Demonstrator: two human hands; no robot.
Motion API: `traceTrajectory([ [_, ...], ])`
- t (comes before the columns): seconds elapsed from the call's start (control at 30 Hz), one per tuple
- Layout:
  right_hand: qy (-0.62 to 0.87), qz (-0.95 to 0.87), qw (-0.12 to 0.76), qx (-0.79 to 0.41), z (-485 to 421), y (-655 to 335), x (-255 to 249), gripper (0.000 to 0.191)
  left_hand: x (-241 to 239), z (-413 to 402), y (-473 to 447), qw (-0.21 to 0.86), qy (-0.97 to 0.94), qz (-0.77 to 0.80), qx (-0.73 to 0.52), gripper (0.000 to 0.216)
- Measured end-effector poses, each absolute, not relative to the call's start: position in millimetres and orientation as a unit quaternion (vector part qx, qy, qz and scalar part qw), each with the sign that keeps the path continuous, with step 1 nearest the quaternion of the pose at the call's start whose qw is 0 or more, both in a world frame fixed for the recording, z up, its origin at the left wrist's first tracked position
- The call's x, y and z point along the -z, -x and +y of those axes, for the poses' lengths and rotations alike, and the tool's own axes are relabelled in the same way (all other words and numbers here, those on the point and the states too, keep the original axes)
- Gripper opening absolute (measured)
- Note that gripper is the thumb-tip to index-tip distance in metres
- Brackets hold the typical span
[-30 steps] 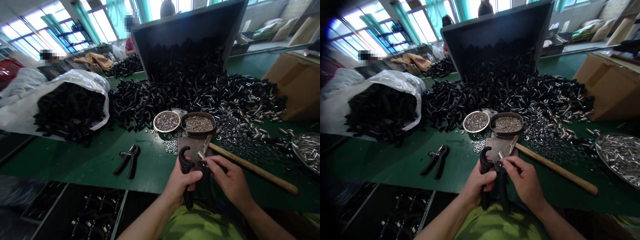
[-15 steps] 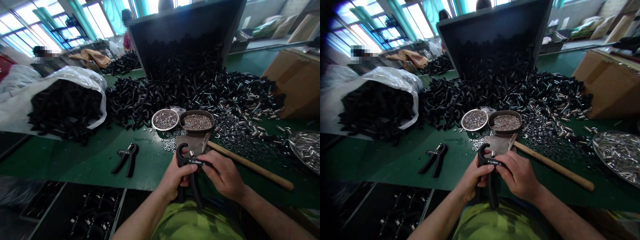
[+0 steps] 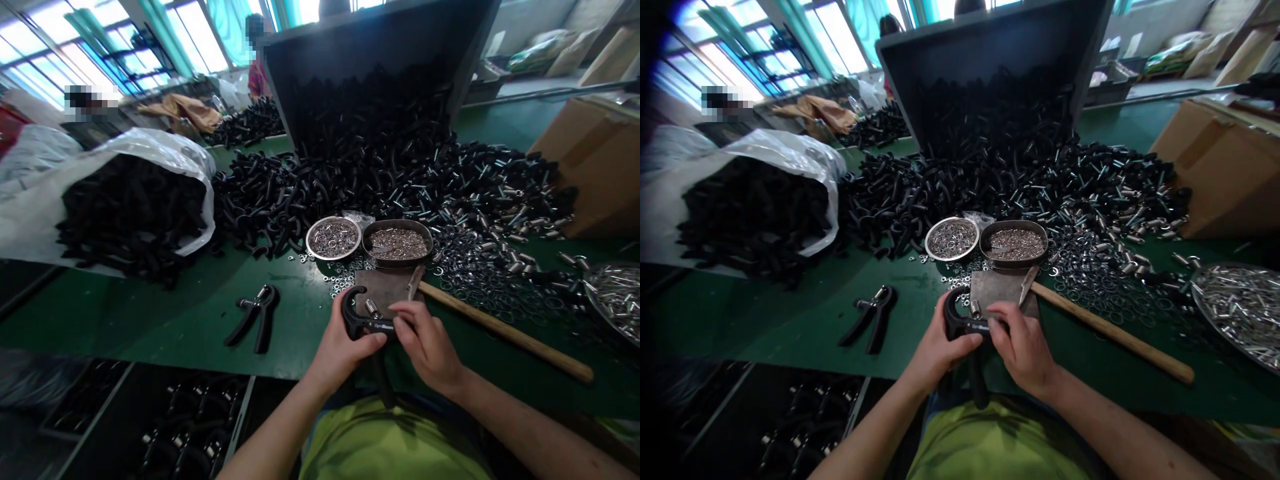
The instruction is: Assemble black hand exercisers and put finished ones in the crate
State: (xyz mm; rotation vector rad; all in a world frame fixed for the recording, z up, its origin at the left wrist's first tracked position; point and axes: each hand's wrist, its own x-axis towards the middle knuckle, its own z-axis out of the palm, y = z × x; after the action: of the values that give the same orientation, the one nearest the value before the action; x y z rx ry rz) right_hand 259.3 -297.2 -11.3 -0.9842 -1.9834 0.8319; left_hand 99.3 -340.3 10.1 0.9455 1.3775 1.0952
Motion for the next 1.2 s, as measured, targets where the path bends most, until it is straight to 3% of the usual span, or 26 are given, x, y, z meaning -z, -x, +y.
traceTrajectory([
  [0.1,0.479,-0.636,0.337,-0.503,-295,-248,17,0.023,-2,-343,-100,0.411,-0.479,0.621,-0.464,0.077],
  [0.17,0.499,-0.527,0.248,-0.642,-292,-244,19,0.031,3,-344,-99,0.352,-0.512,0.655,-0.429,0.078],
  [0.23,0.496,-0.487,0.176,-0.697,-290,-244,18,0.039,5,-344,-97,0.338,-0.522,0.666,-0.411,0.079],
  [0.3,0.481,-0.570,0.206,-0.634,-290,-247,15,0.040,6,-344,-95,0.380,-0.496,0.660,-0.417,0.079],
  [0.43,0.414,-0.716,0.356,-0.435,-289,-249,12,0.033,5,-345,-97,0.487,-0.420,0.641,-0.419,0.068],
  [0.6,0.468,-0.583,0.172,-0.641,-286,-249,15,0.050,5,-345,-95,0.383,-0.502,0.642,-0.436,0.083],
  [0.77,0.414,-0.683,0.241,-0.552,-288,-258,9,0.035,5,-341,-87,0.430,-0.461,0.626,-0.459,0.083],
  [0.93,0.401,-0.586,0.113,-0.694,-279,-256,4,0.052,0,-344,-88,0.389,-0.510,0.632,-0.435,0.086],
  [1.03,0.352,-0.632,0.090,-0.684,-272,-248,3,0.042,-1,-346,-89,0.411,-0.535,0.621,-0.398,0.085],
  [1.2,0.389,-0.701,0.181,-0.569,-279,-236,0,0.021,4,-351,-92,0.395,-0.519,0.637,-0.411,0.081],
])
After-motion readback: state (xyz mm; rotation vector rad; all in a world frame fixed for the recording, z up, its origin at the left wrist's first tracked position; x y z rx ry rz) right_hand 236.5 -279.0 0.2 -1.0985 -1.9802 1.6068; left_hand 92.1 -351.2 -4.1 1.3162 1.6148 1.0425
